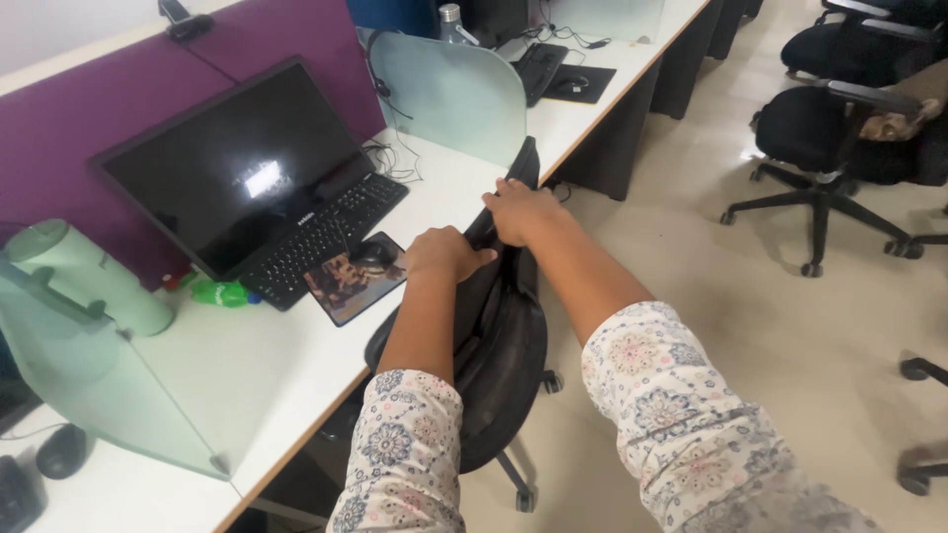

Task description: Arranging and aligning office chairs at various workstations and interacting with keyboards and mice.

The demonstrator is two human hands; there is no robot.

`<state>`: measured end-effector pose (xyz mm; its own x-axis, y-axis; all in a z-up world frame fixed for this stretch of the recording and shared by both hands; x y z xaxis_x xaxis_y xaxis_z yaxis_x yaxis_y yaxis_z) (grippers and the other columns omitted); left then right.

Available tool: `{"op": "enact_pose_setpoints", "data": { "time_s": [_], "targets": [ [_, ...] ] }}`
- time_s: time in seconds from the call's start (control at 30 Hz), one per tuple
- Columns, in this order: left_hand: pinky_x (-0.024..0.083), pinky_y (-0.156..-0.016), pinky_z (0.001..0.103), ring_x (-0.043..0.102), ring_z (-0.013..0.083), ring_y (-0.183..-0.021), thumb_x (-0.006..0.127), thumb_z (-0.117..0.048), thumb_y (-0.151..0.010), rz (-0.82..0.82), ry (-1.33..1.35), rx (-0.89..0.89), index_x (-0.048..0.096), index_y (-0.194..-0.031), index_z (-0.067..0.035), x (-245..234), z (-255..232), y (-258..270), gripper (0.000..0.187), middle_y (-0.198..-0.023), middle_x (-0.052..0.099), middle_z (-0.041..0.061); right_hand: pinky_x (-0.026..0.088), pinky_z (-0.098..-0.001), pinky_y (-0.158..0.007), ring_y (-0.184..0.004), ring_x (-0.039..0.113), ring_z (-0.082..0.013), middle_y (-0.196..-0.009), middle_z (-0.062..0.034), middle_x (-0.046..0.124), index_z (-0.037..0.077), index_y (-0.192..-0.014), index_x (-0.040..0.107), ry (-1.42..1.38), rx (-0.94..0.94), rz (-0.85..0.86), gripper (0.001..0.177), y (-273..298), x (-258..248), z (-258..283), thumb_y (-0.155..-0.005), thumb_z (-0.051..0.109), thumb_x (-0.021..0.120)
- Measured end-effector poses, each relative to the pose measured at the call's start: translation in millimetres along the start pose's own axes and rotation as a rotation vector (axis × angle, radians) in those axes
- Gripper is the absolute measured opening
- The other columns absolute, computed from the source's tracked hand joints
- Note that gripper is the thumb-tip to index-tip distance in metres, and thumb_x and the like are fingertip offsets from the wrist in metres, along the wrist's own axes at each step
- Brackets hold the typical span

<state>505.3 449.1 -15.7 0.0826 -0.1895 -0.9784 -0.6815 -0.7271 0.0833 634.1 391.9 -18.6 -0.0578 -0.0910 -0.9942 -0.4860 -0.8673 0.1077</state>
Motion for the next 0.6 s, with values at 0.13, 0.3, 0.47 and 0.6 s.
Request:
{"op": "enact_pose_setpoints", "data": {
  "time_s": [0.13, 0.3, 0.47, 0.6],
  "targets": [
    [0.056, -0.095, 0.042, 0.071, 0.0323, -0.112, 0.079, -0.067, -0.076, 0.038, 0.015, 0.059, 0.077, -0.114, -0.008, 11, 9, -32, 0.071, -0.117, 0.074, 0.016, 0.039, -0.0509, -0.117, -0.153, 0.029, -0.0295, -0.168, -0.0107, 0.024, 0.019, -0.157, 0.040, 0.056, -0.057, 0.013, 0.065, -30, -3, 8, -0.095, 0.012, 0.059],
    [0.055, -0.097, 0.043, 0.070, 0.0344, -0.113, 0.080, -0.062, -0.073, 0.048, 0.063, 0.149, 0.077, -0.115, -0.007, 12, 4, -62, 0.069, -0.118, 0.074, 0.017, 0.050, -0.0495, -0.105, -0.137, 0.052, -0.0351, -0.156, -0.0166, 0.045, 0.009, -0.140, 0.059, 0.088, -0.054, 0.050, 0.049, -87, -2, -14, -0.091, 0.003, 0.058],
    [0.054, -0.099, 0.043, 0.071, 0.0366, -0.112, 0.082, -0.061, -0.066, 0.165, 0.138, 0.132, 0.078, -0.115, -0.004, 9, 24, -83, 0.075, -0.119, 0.074, 0.021, 0.054, -0.0464, -0.101, -0.119, 0.066, -0.0366, -0.131, -0.0189, 0.069, 0.005, -0.123, 0.074, 0.023, 0.004, 0.140, 0.033, -75, -57, -3, -0.094, 0.010, 0.061],
    [0.058, -0.090, 0.047, 0.076, 0.0389, -0.104, 0.082, -0.067, -0.058, 0.441, 0.304, 0.060, 0.077, -0.115, 0.005, 8, 38, -93, 0.092, -0.112, 0.078, 0.021, 0.058, -0.0479, -0.092, -0.108, 0.073, -0.0360, -0.121, -0.0199, 0.075, 0.003, -0.118, 0.076, 0.133, 0.015, 0.255, 0.032, -107, -75, 10, -0.088, 0.015, 0.074]
  ]
}}
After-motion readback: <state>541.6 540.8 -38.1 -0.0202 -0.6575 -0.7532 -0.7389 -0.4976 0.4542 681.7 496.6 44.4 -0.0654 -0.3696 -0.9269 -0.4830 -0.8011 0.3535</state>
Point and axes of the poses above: each hand's wrist, its own y-axis away from the middle knuckle, its own x-axis out of the palm, z = x × y, the point moved 6 cm from there along -y, towards the middle knuckle
